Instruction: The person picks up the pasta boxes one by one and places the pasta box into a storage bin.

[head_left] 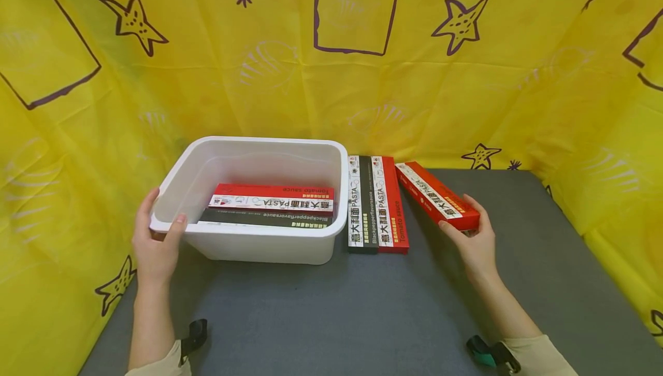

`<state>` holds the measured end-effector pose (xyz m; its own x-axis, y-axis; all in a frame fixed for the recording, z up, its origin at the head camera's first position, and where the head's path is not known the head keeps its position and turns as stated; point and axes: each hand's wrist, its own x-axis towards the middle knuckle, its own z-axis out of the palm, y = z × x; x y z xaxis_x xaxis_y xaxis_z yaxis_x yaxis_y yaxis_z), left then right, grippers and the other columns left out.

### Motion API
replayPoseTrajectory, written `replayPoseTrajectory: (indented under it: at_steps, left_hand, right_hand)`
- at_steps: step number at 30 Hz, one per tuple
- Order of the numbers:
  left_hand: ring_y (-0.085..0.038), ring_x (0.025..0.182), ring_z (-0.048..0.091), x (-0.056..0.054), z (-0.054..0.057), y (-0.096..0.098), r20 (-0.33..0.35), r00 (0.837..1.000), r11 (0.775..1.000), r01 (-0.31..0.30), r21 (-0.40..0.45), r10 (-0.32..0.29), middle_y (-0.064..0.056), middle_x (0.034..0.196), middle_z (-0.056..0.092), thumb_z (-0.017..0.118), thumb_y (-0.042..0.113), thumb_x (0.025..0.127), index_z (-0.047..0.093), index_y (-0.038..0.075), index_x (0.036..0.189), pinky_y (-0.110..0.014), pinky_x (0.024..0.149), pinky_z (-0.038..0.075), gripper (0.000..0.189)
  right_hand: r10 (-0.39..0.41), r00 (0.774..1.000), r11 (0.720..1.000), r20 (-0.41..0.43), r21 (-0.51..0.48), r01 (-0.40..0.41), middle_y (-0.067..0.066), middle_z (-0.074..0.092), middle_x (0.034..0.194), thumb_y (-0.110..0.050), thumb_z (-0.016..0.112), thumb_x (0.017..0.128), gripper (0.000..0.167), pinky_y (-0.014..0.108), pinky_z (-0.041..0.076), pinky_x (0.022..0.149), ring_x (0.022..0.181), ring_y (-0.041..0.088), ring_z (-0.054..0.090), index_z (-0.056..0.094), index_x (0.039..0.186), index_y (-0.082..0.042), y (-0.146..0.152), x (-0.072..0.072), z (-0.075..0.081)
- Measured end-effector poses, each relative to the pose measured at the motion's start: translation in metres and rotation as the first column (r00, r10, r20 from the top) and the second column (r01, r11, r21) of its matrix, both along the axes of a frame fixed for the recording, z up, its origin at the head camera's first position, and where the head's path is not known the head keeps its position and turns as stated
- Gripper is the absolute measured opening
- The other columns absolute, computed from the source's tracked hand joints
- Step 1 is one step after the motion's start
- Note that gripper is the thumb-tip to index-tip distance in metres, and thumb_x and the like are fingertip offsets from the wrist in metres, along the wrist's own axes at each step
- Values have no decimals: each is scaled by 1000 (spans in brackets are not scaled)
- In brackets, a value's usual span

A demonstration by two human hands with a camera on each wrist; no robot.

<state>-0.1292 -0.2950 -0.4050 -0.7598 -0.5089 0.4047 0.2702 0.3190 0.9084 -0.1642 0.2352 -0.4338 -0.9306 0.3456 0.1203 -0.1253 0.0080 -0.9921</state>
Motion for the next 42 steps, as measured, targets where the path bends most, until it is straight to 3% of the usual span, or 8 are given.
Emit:
replayPoseTrajectory:
  at_steps: [5,17,24,33,42]
  left_hand:
    - [-19,104,49,0,0,0,6,1000,1000,-5,26,5,1,129,53,65,8,84,50,21,143,-16,79,44,62]
    - [-19,104,50,1,0,1,8,1000,1000,-8,17,7,2,128,53,64,9,84,50,22,143,-16,79,44,62]
    - [-17,104,51,2,0,1,7,1000,1000,-13,2,13,3,128,53,64,10,85,50,22,143,-16,79,44,62]
    - [-18,104,51,3,1,1,5,1000,1000,-7,-1,7,3,129,53,64,10,85,49,22,144,-15,80,45,62]
    - [-18,104,50,2,2,2,26,999,1000,-19,0,19,4,129,53,64,11,85,49,24,144,-16,80,45,62]
  right_hand:
    - [-37,993,993,-112,-115,24,8,47,129,11,67,81,58,16,51,78,108,21,49,52,134,-8,0,1,5]
    - [-89,970,970,-228,-239,33,13,51,125,17,63,81,54,19,52,78,107,23,51,53,130,-2,4,7,15]
    - [-47,946,952,-321,-301,-56,17,46,129,19,58,82,53,23,53,82,114,28,46,49,132,2,4,12,28]
    - [46,938,901,-344,-392,-187,17,39,135,14,51,88,53,28,53,86,122,30,40,45,138,-2,-4,25,49]
    - [128,877,828,-463,-437,-351,17,41,130,9,46,88,49,30,53,86,120,30,42,44,136,0,-14,31,63]
